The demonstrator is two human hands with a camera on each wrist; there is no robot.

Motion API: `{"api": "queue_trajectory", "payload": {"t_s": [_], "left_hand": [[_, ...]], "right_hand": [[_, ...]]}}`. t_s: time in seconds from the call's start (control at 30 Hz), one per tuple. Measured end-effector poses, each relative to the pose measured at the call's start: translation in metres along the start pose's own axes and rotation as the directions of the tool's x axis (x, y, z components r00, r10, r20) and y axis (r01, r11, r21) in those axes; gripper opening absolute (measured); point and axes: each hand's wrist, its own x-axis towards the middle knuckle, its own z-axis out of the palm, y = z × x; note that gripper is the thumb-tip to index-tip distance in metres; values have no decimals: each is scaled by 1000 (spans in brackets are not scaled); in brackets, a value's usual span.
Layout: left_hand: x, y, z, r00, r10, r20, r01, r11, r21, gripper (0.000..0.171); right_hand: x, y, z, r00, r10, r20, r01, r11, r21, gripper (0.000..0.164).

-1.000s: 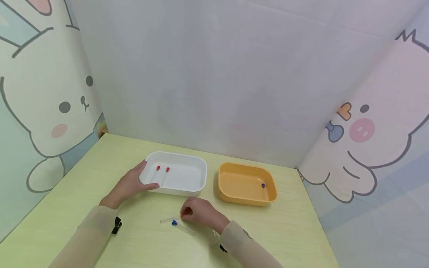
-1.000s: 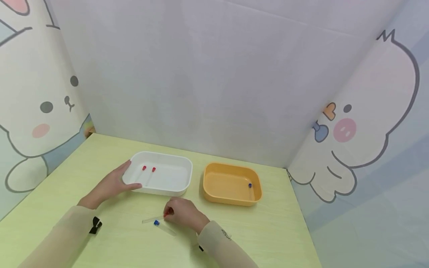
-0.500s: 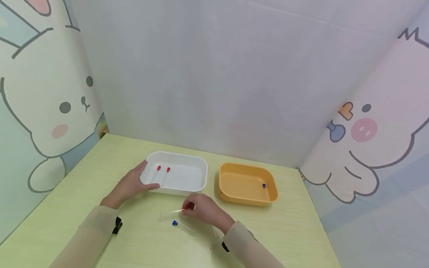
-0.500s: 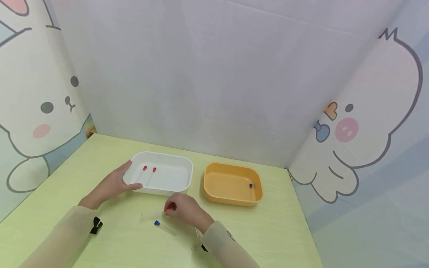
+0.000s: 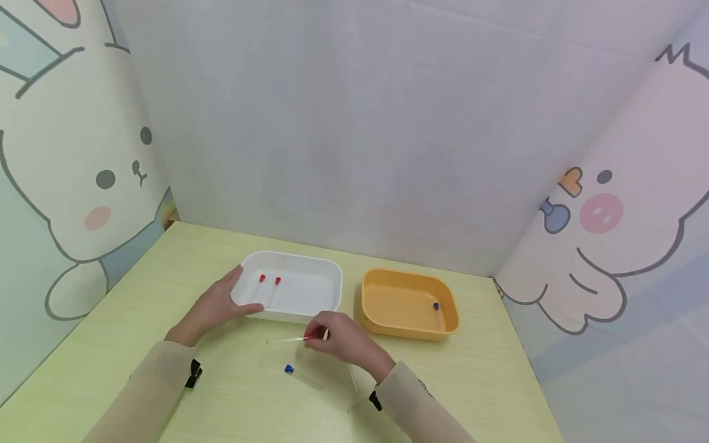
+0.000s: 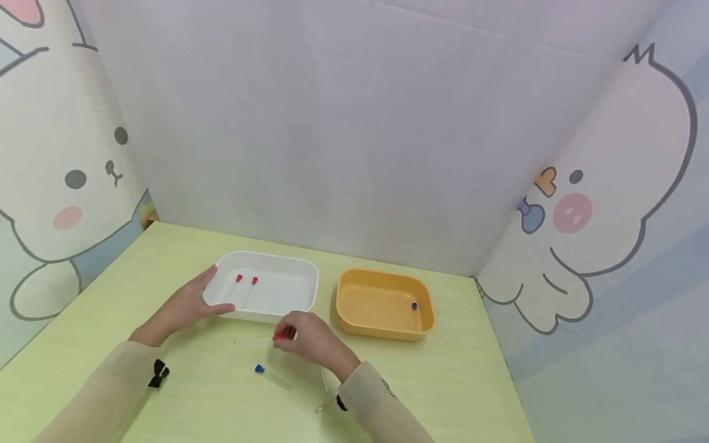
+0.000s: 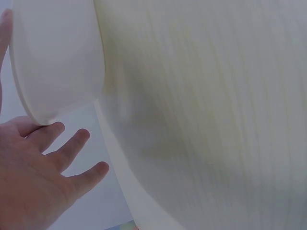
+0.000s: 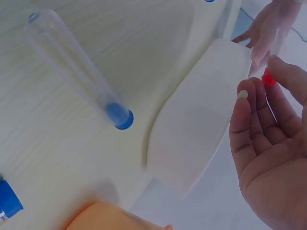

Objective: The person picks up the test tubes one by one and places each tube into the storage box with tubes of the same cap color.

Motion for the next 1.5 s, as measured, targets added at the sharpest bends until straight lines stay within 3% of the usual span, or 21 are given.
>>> {"api": "queue_trajectory", "payload": {"t_s": [0.67,0.87,1.5], "left_hand": [[-2,2,-1,1000,-13,7,13,1000,-22,130],[-2,4,-2,1000,-9,7,9,1000,-24,128],[-2,5,-2,1000,-13,12,14,1000,-21,128]], "right_hand": [[0,-4,-11,997,-4,-74,12,994,113,9],[0,-4,-18,994,-22,-109,32,995,97,15],[12,-8,-44,965,-63,-253,77,996,46,12]]}}
